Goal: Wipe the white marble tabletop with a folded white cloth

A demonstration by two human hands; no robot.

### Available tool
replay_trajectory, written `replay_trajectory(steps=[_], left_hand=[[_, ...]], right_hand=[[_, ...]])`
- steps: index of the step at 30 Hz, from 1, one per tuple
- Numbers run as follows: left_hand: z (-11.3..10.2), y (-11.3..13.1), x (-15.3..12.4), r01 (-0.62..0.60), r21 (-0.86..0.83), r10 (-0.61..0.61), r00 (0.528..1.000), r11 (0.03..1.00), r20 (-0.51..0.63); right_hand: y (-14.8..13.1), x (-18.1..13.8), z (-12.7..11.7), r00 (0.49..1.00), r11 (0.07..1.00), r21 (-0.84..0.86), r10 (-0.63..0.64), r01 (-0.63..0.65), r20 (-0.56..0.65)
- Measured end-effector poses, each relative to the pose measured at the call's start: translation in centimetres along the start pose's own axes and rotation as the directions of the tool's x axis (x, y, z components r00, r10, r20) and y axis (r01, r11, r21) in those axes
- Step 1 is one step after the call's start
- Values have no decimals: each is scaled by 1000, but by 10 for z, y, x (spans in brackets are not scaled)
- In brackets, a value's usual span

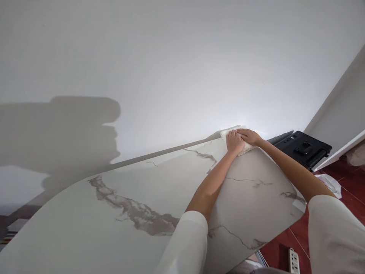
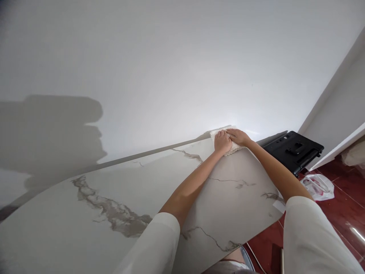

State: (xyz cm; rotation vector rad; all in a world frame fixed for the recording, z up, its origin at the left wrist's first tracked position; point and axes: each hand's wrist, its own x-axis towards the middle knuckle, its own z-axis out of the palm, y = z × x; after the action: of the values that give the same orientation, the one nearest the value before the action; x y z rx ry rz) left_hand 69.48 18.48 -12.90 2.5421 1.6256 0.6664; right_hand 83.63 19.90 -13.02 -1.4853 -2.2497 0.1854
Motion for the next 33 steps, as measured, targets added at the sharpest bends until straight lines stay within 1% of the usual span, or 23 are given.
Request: replay_trajectory(steps=[3, 7, 10, 13, 18, 23, 26, 30, 33], left_hand=[[2, 11, -3, -24, -12, 24, 1000, 1000, 2], [2, 29, -18, -56, -17, 56, 998, 998, 16], [0, 45, -36, -98, -23, 98, 995, 995, 19], [-2, 60, -57, -167, -40, 168, 985, 985, 27], [-5, 82, -94, -255, -65, 257, 966, 965, 20], [-13, 102, -133, -298, -89, 302, 953, 950, 33], [-20, 110, -156, -332, -108, 337, 941, 937, 40], [-31, 108, -184, -391, -130, 399, 916, 911, 41], [-45, 96, -205, -433, -134, 443, 895, 891, 51]], right_hand=[[3, -14, -5, 1000, 1000, -25, 16, -17, -23], [6, -38, -11, 1000, 997, -74, -1, -1, -26], [6, -66, -15, 999, 994, -108, 11, -16, -44], [1, -100, -19, 998, 990, -138, 30, -38, -60], [-21, -157, -27, 991, 977, -184, 87, -104, -99], [-43, -206, -35, 982, 969, -198, 121, -148, -143], [-59, -231, -38, 978, 966, -199, 132, -163, -163], [-87, -258, -37, 975, 956, -237, 132, -172, -176], [-112, -269, -35, 985, 952, -274, 96, -133, -145]])
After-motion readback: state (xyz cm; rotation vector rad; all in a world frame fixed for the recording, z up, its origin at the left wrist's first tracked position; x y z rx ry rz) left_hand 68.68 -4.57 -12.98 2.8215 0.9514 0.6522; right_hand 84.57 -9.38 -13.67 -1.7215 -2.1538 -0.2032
